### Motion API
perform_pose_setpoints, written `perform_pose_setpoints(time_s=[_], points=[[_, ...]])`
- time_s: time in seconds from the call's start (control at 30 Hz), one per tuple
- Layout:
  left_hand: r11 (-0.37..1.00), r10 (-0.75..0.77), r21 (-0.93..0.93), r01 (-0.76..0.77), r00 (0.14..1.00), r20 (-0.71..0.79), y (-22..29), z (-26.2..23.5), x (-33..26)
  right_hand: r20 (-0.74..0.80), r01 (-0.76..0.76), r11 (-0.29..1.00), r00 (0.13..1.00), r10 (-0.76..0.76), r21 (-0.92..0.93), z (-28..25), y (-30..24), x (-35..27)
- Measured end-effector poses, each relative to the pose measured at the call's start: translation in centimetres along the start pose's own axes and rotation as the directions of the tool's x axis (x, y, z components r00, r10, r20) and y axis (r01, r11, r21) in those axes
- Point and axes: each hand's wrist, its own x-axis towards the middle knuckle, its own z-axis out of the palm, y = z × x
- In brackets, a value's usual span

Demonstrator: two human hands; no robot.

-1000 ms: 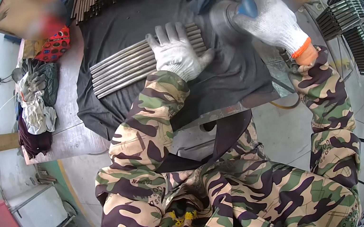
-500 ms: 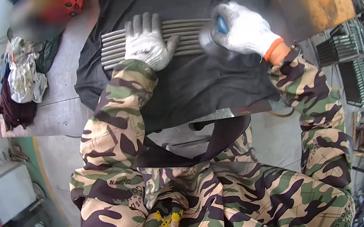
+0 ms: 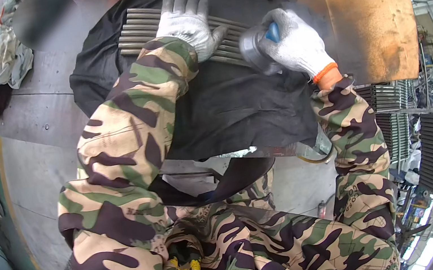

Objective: Polishing a set of curved metal rods using a hand-held orbital sander on a workbench.

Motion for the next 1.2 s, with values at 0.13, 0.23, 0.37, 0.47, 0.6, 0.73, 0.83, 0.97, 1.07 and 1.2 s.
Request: perform_pose_setpoints(time_s=[0.13, 0.23, 0.37, 0.47, 0.6, 0.73, 0.83, 0.97, 1.07, 1.2], points=[[1.0, 0.03, 0.009, -0.03, 0.999, 0.029, 0.4, -0.3, -0.2, -0.044, 0.006, 1.0, 0.999, -0.006, 0.007, -0.5, 1.1, -0.4], [0.999, -0.035, 0.016, 0.036, 0.999, -0.037, -0.5, 0.7, 0.7, -0.045, 0.02, 1.0, 0.999, -0.02, -0.015, 0.2, 1.1, -0.6], [0.999, 0.05, 0.015, -0.051, 0.993, 0.103, -0.7, -2.0, -0.9, -0.058, 0.046, 0.999, 0.997, -0.046, -0.001, 0.1, 0.6, 0.1], [0.998, 0.069, -0.008, -0.069, 0.991, 0.115, 0.1, -1.0, 0.4, -0.059, 0.022, 0.999, 0.998, -0.025, -0.038, 0.0, 1.3, 0.2], [0.999, 0.037, 0.032, -0.044, 0.981, 0.189, -0.6, -1.7, 1.0, -0.049, 0.025, 0.999, 0.998, -0.026, -0.02, 0.4, 0.5, -0.3], [0.996, 0.087, -0.005, -0.087, 0.985, 0.146, -1.3, -1.8, 0.1, -0.047, 0.029, 0.999, 0.998, -0.03, -0.016, 0.5, 0.9, 1.2], [0.99, 0.132, -0.037, -0.139, 0.98, -0.15, -0.9, -0.8, -0.4, -0.048, 0.015, 0.999, 0.999, -0.017, -0.035, 0.3, 0.0, 0.9], [0.736, 0.427, -0.547, -0.399, 0.9, -0.083, 4.8, -7.4, -6.1, -0.027, -0.016, 0.999, 1.0, 0.015, -0.049, 0.0, 0.2, 0.5], [0.708, 0.571, -0.557, -0.433, 0.816, 0.09, 9.5, -5.4, -15.5, -0.016, -0.04, 0.998, 0.999, 0.039, -0.044, 0.6, 1.5, -0.4], [0.673, 0.488, -0.621, -0.401, 0.872, -0.034, 7.6, -7.5, -13.5, -0.04, -0.011, 0.999, 0.999, 0.009, -0.051, 0.2, 0.5, -0.1]])
